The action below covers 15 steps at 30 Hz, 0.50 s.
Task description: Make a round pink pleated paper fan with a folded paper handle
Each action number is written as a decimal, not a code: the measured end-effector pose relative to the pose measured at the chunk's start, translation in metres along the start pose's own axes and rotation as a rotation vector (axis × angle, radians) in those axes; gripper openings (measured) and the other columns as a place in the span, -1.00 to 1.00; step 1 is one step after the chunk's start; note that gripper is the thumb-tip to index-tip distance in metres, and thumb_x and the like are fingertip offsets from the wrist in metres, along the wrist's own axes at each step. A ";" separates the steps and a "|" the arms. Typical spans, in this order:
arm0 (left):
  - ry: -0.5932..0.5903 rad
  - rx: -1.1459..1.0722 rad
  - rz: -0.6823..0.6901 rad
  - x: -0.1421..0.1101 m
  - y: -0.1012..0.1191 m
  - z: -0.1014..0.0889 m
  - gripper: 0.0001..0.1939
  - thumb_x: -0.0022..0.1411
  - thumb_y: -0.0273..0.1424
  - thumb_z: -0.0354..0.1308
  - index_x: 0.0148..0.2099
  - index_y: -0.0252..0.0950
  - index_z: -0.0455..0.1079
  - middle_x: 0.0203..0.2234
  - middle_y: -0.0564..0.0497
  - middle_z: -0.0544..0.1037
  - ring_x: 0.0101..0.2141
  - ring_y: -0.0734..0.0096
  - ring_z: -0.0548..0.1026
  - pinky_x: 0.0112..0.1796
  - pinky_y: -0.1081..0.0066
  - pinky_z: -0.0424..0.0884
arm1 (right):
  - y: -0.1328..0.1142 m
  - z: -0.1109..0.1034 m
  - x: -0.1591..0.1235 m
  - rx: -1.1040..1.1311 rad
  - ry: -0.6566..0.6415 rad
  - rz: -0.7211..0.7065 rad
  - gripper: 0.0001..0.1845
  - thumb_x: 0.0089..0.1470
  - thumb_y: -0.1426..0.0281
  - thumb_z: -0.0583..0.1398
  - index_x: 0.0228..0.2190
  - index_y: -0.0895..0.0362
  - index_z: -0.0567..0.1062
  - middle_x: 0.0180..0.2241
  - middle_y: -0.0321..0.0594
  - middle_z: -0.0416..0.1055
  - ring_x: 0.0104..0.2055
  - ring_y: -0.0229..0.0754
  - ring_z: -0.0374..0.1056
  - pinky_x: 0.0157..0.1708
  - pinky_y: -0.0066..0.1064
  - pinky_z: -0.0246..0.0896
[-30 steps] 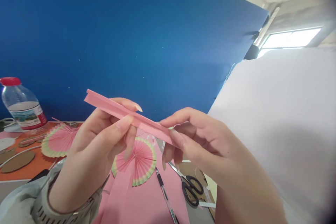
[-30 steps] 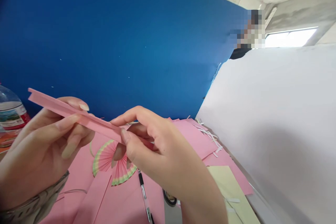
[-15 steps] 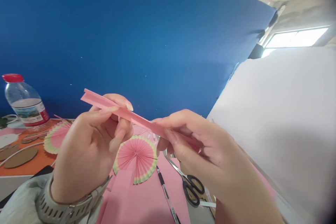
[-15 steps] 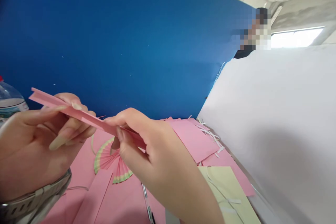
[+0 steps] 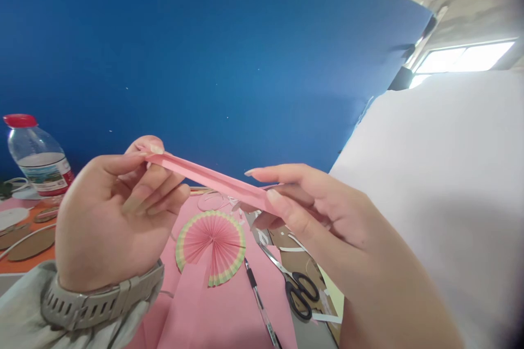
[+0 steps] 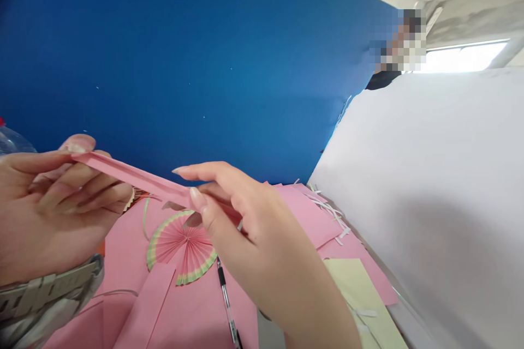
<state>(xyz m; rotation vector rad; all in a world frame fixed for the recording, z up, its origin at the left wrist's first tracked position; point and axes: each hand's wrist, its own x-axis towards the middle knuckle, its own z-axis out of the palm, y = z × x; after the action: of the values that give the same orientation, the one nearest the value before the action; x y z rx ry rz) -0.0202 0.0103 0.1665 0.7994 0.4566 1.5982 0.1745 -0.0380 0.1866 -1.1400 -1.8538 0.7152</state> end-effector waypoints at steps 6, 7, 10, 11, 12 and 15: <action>0.011 -0.065 0.029 0.003 0.001 -0.006 -0.83 -0.11 -0.63 -0.14 -0.51 -0.32 0.23 -0.72 0.21 -0.26 -0.71 0.61 -0.16 -0.71 0.58 0.05 | -0.001 -0.002 -0.001 -0.016 0.025 0.064 -0.81 0.18 0.43 0.11 -0.23 -0.03 0.49 -0.36 -0.36 0.53 -0.33 -0.27 0.49 -0.37 -0.49 0.44; 0.008 -0.075 0.031 0.004 0.002 -0.007 -0.83 -0.11 -0.64 -0.13 -0.50 -0.33 0.23 -0.72 0.22 -0.26 -0.71 0.62 -0.17 -0.71 0.58 0.05 | -0.002 -0.002 -0.002 -0.022 0.021 0.059 -0.80 0.18 0.44 0.11 -0.21 -0.03 0.49 -0.35 -0.35 0.53 -0.33 -0.25 0.49 -0.35 -0.46 0.45; 0.005 -0.118 0.014 0.007 0.004 -0.013 -0.82 -0.10 -0.65 -0.13 -0.47 -0.34 0.22 -0.73 0.24 -0.23 -0.72 0.64 -0.16 -0.70 0.60 0.06 | -0.003 -0.002 -0.003 -0.055 0.022 0.049 -0.77 0.17 0.45 0.09 -0.19 -0.06 0.48 -0.30 -0.34 0.53 -0.32 -0.21 0.49 -0.34 -0.38 0.47; 0.000 -0.131 0.009 0.008 0.005 -0.014 -0.82 -0.10 -0.65 -0.13 -0.46 -0.34 0.22 -0.74 0.25 -0.22 -0.72 0.64 -0.16 -0.71 0.60 0.07 | -0.003 -0.001 -0.003 -0.062 0.030 0.052 -0.77 0.17 0.45 0.09 -0.19 -0.06 0.47 -0.30 -0.34 0.53 -0.33 -0.21 0.50 -0.35 -0.38 0.47; -0.011 -0.136 0.018 0.009 0.006 -0.015 -0.82 -0.09 -0.65 -0.13 -0.46 -0.34 0.22 -0.74 0.25 -0.21 -0.73 0.64 -0.15 -0.71 0.60 0.09 | -0.003 -0.001 -0.003 -0.062 0.036 0.057 -0.77 0.17 0.45 0.09 -0.20 -0.05 0.47 -0.31 -0.33 0.53 -0.34 -0.20 0.50 -0.38 -0.38 0.47; -0.050 -0.067 0.105 0.007 0.003 -0.012 -0.83 0.05 -0.56 -0.09 -0.38 -0.32 0.32 -0.76 0.23 -0.08 -0.72 0.62 -0.03 -0.70 0.58 0.15 | -0.005 0.000 -0.001 -0.022 0.041 0.081 -0.80 0.16 0.45 0.09 -0.25 -0.02 0.47 -0.34 -0.32 0.54 -0.35 -0.20 0.50 -0.46 -0.43 0.45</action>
<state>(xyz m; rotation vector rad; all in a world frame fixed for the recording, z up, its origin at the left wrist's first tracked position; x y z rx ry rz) -0.0309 0.0187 0.1623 0.8217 0.3276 1.6777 0.1724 -0.0411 0.1903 -1.2402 -1.7941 0.7138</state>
